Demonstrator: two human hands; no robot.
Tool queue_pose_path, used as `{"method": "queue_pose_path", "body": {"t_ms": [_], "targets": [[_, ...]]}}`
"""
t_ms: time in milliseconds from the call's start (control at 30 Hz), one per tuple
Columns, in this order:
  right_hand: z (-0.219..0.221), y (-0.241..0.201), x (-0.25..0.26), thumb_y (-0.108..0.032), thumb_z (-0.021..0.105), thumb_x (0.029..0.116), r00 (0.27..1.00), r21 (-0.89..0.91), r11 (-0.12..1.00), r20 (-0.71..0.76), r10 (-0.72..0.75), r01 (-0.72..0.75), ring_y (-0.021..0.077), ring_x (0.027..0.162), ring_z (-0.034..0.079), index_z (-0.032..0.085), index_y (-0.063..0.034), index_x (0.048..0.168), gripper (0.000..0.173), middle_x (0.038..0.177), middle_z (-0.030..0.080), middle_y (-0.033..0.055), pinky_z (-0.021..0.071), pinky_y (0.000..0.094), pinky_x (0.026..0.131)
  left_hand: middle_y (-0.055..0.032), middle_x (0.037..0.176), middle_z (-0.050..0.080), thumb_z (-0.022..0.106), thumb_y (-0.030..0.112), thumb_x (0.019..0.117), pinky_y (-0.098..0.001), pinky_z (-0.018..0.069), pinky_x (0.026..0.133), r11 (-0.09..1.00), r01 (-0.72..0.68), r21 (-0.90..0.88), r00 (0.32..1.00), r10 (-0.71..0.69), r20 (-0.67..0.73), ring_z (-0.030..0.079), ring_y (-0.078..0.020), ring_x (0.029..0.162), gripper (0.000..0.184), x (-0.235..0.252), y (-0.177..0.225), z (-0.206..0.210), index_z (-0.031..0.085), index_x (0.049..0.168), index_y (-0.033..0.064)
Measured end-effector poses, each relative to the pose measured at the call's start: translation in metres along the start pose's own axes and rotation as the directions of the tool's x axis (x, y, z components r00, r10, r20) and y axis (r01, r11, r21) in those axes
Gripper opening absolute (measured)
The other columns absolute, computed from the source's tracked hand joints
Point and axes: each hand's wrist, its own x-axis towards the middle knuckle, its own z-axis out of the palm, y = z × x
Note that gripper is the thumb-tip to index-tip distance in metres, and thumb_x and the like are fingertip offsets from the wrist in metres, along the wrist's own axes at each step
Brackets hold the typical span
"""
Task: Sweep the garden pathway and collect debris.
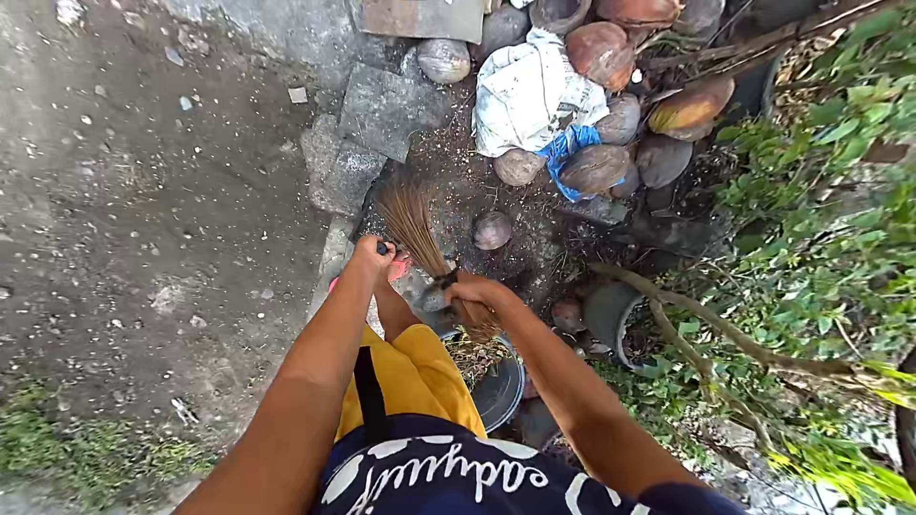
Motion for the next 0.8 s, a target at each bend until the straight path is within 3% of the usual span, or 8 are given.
{"method": "queue_pose_path", "body": {"t_ms": [133,267,333,433,533,633,733,800], "targets": [[-0.011,0.013,-0.067,-0.028,0.075,0.0873,0.990,0.083,0.996,-0.141,0.029,-0.017,0.0287,0.093,0.065,0.057,-0.0028,0.129,0.051,0.107,0.066,0.0186,0.0533,0.0515,0.085,-0.0065,0.081,0.048,0.046,0.012,0.1004,-0.0235,0.0458,0.051,0.999,0.032,0.024,0.999,-0.033,0.023,0.048,-0.0129,0.057,0.008,0.004,0.006,-0.004,0.046,0.108,0.0095],[0.014,-0.021,-0.004,-0.032,0.077,0.0851,0.977,0.080,0.996,-0.204,0.062,-0.047,0.0408,0.114,0.063,0.046,0.0021,0.143,0.074,0.124,0.062,0.0281,0.0492,0.0617,0.098,-0.0060,0.076,0.048,0.045,0.013,0.0995,-0.0248,0.0442,0.049,0.996,0.040,0.085,0.998,-0.044,0.048,0.047,-0.0133,0.054,0.005,0.008,-0.009,-0.014,0.046,0.104,0.0098],[0.040,-0.029,0.025,-0.025,0.074,0.0876,0.995,0.039,0.999,-0.097,0.020,-0.017,0.0340,0.102,0.065,0.052,0.0034,0.136,0.060,0.115,0.064,0.0246,0.0526,0.0553,0.091,-0.0055,0.075,0.048,0.045,0.018,0.1029,-0.0253,0.0447,0.049,0.994,0.048,0.102,0.997,-0.055,0.063,0.047,-0.0134,0.054,0.010,0.009,-0.017,-0.028,0.047,0.106,0.0096],[0.082,-0.002,0.009,-0.019,0.071,0.0895,0.998,0.103,0.994,0.027,-0.049,0.046,0.0255,0.096,0.063,0.055,0.0000,0.133,0.050,0.112,0.064,0.0187,0.0527,0.0484,0.087,-0.0048,0.078,0.048,0.045,0.021,0.1051,-0.0246,0.0470,0.051,0.990,0.072,0.117,0.989,-0.087,0.124,0.049,-0.0130,0.056,0.012,0.014,-0.030,-0.073,0.048,0.109,0.0096],[0.113,0.037,-0.046,-0.023,0.075,0.0828,0.998,0.334,0.942,-0.062,-0.016,0.036,0.0279,0.090,0.068,0.047,-0.0061,0.141,0.067,0.113,0.065,0.0182,0.0587,0.0499,0.080,-0.0031,0.074,0.048,0.046,0.022,0.1065,-0.0240,0.0473,0.049,0.994,0.063,0.088,0.984,-0.077,0.158,0.049,-0.0114,0.053,0.012,0.016,-0.043,-0.132,0.049,0.109,0.0103],[0.131,0.043,-0.079,-0.020,0.073,0.0819,0.981,0.450,0.889,-0.193,0.000,0.088,0.0271,0.082,0.068,0.045,-0.0045,0.140,0.066,0.107,0.065,0.0176,0.0604,0.0471,0.072,-0.0026,0.073,0.046,0.047,0.020,0.1066,-0.0242,0.0481,0.049,0.995,0.065,0.072,0.984,-0.076,0.160,0.048,-0.0116,0.052,0.008,0.013,-0.050,-0.184,0.047,0.109,0.0123],[0.124,0.021,-0.052,-0.016,0.069,0.0924,0.947,0.445,0.880,-0.322,-0.018,0.168,0.0251,0.086,0.066,0.051,-0.0005,0.136,0.050,0.105,0.065,0.0182,0.0577,0.0449,0.079,-0.0023,0.070,0.046,0.046,0.015,0.1049,-0.0224,0.0480,0.048,0.996,0.072,0.055,0.984,-0.080,0.161,0.048,-0.0107,0.050,0.004,0.007,-0.048,-0.210,0.047,0.104,0.0110],[0.115,-0.001,-0.009,-0.018,0.072,0.0921,0.928,0.385,0.912,-0.373,0.014,0.141,0.0333,0.102,0.065,0.046,-0.0013,0.144,0.060,0.118,0.064,0.0242,0.0541,0.0526,0.091,-0.0029,0.070,0.047,0.045,0.015,0.1053,-0.0221,0.0478,0.048,0.996,0.088,0.024,0.985,-0.091,0.147,0.048,-0.0109,0.050,0.005,0.007,-0.049,-0.220,0.046,0.104,0.0105]]}}
